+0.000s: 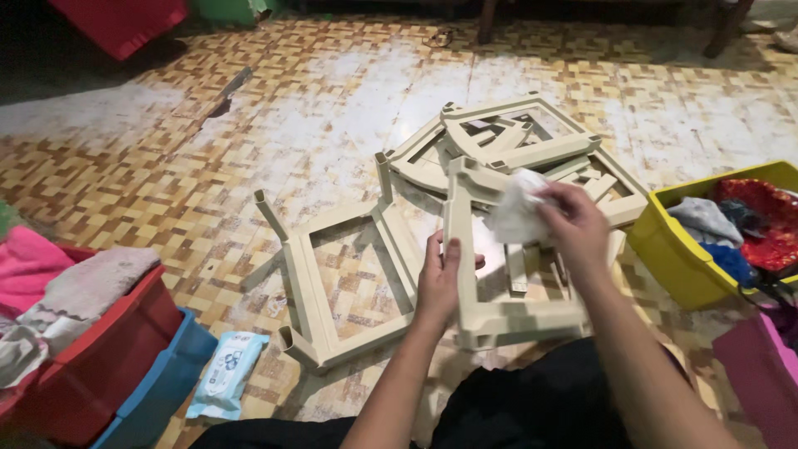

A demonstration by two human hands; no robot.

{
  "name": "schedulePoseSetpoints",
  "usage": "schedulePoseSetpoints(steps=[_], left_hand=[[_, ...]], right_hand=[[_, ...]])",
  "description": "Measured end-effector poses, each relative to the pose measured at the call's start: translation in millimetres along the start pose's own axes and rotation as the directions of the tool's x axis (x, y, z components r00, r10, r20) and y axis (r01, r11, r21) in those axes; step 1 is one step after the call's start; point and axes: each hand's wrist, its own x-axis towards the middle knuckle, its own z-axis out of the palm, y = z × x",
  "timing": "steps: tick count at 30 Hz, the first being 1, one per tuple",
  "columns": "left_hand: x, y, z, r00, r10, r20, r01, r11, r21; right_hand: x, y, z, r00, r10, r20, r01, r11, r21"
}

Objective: The person assembles a beige plastic stool by inserting legs into a frame and wiping the surfaces with a cloth. They handle multiple stool parts and a cleaning cloth, working on a patterned floor with storage bins nearby.

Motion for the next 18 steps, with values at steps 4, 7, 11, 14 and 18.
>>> schedulePoseSetpoints(steps=[4, 7, 11, 14, 18], left_hand=[[8, -21, -21, 0.976, -0.199, 0.087, 0.211, 0.965, -0.158], [8, -48, -34, 0.999, -0.010, 0.036, 0.011, 1.000, -0.026], [4, -67, -31, 0.994, 0.086, 0.072, -0.053, 0.928, -0.370], [5, -53, -25, 0.990, -0.055, 0.134, 0.116, 0.851, -0.512], [-2, -30, -2, 0.989, -0.101, 0.107, 0.135, 0.915, -0.381]], right_hand=[[-6, -15, 84, 0.982, -0.139, 0.128, 0.163, 0.967, -0.198], [-44, -17, 98, 0.930, -0.241, 0.278, 0.322, 0.898, -0.300], [-101, -21, 83, 0.962, -0.045, 0.271, 0.134, 0.937, -0.323], [-126, -23, 62, 0.897, 0.170, 0.408, 0.032, 0.896, -0.443], [-133, -5, 26, 0.777, 0.024, 0.629, 0.289, 0.874, -0.390]])
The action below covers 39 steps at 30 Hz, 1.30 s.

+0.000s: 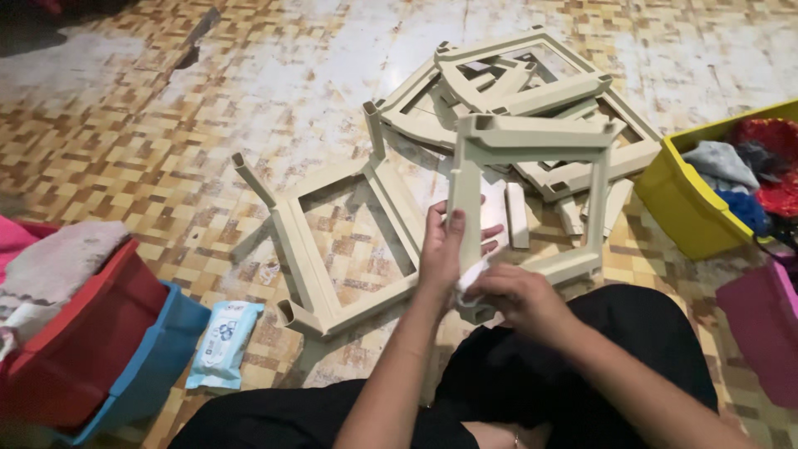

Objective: The person assembles a beige plastic stool by inserting legs into a frame and wiping the surfaces with a cloth. They handle multiple stool parts and a cleaning cloth, working on a patterned floor with storage bins nearby.

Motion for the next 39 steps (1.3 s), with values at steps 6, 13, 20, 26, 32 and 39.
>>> schedulePoseSetpoints(steps=[6, 13, 20, 26, 32, 39], left_hand=[[-19, 18, 8, 0.982, 0.186, -0.039, -0.188, 0.982, -0.033], [-30, 55, 1, 0.956, 0.294, 0.020, -0.287, 0.945, -0.156], [-39, 32, 12, 0.989, 0.138, -0.042, -0.144, 0.958, -0.246], [-55, 23, 29, 0.992, 0.074, 0.102, -0.045, 0.964, -0.261], [-52, 23, 32, 0.985, 0.139, 0.098, -0.125, 0.983, -0.137], [-46, 2, 28, 0.998, 0.067, 0.003, -0.067, 0.998, 0.020]], right_hand=[[-6, 73, -55, 0.951, 0.310, 0.012, -0.310, 0.949, 0.060], [-2, 65, -116, 0.888, 0.259, -0.381, -0.449, 0.669, -0.592], [-27, -33, -21, 0.969, 0.142, -0.200, -0.139, 0.990, 0.027], [-12, -10, -94, 0.586, 0.318, -0.745, -0.174, 0.948, 0.268], [-15, 51, -169, 0.246, 0.058, -0.967, -0.367, 0.929, -0.037], [50, -7, -67, 0.553, -0.030, -0.832, -0.156, 0.978, -0.139]])
